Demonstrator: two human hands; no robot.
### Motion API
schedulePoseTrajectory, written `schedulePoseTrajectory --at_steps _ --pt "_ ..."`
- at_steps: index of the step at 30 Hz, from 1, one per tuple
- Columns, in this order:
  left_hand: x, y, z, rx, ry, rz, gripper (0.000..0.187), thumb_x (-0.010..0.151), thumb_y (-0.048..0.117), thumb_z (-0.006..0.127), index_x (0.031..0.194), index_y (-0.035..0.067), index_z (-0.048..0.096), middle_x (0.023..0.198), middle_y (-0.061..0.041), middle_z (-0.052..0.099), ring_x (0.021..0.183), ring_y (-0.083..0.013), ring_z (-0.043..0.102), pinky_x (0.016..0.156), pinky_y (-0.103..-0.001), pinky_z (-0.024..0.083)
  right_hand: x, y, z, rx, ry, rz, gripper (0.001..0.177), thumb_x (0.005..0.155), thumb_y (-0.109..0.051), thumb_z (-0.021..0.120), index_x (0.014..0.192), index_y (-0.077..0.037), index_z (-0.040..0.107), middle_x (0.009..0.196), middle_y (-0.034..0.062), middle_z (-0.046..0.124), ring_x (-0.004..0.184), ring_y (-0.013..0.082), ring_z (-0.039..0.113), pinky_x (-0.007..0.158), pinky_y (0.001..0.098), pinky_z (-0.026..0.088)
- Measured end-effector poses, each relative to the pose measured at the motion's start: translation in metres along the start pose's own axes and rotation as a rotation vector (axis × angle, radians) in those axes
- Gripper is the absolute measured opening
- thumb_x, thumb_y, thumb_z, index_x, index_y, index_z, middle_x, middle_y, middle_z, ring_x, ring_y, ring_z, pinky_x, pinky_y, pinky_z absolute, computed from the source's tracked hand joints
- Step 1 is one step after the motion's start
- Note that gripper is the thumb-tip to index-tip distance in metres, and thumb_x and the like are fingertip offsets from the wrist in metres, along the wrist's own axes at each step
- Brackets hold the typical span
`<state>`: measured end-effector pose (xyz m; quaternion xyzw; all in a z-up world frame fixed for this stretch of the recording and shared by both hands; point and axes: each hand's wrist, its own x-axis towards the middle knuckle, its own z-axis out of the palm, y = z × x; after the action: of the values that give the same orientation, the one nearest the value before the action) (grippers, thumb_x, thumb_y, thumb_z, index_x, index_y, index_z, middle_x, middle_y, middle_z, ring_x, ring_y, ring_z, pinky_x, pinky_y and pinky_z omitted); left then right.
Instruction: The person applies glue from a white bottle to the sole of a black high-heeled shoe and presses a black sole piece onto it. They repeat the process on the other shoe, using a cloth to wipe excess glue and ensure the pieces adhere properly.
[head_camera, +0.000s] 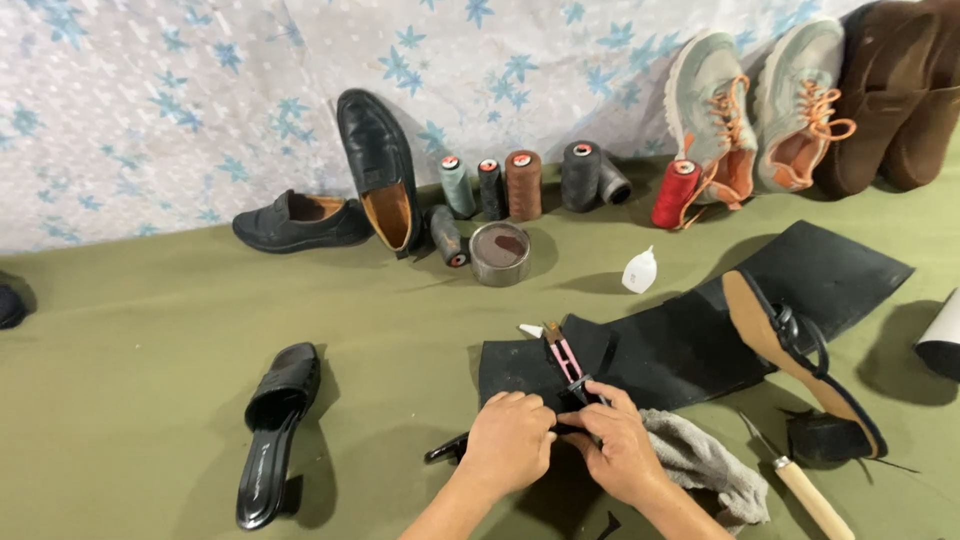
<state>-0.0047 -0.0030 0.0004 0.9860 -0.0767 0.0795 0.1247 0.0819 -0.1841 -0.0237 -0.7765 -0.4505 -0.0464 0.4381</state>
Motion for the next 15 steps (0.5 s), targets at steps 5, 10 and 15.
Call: schedulePoseTrajectory --at_steps 5,10,15 --pt "-0.003 0.007 -0.005 0.022 0.011 -0.015 0.012 0.086 0.021 0.072 0.078 0.013 0.069 0.08 -0.004 0.062 0.079 -0.0302 0.061 0.077 -0.043 0.048 0.0 -0.002 -0.001 -0.02 0.029 -0.116 0.016 0.085 -0.009 0.075 0.101 -0.007 0.08 0.078 0.0003 0.079 0.072 0.0174 0.074 0.113 0.0504 0.045" --pt "-0.01 0.009 0.0 0.046 0.127 0.023 0.013 0.081 0.02 0.074 0.075 0.012 0.066 0.077 -0.007 0.062 0.075 -0.0319 0.06 0.068 -0.045 0.046 -0.008 0.001 0.005 -0.02 0.119 -0.293 0.01 0.086 -0.004 0.075 0.096 -0.003 0.075 0.092 0.0027 0.08 0.078 0.0168 0.075 0.111 0.0519 0.047" --pt "-0.025 0.006 -0.001 0.049 0.323 0.022 0.008 0.081 0.015 0.07 0.074 0.014 0.065 0.072 0.0 0.055 0.068 -0.0252 0.052 0.069 -0.037 0.045 -0.023 0.013 0.005 -0.196 0.32 -0.207 0.061 0.085 -0.022 0.084 0.138 -0.002 0.062 0.156 0.023 0.045 0.14 0.036 0.051 0.115 0.0481 0.045"
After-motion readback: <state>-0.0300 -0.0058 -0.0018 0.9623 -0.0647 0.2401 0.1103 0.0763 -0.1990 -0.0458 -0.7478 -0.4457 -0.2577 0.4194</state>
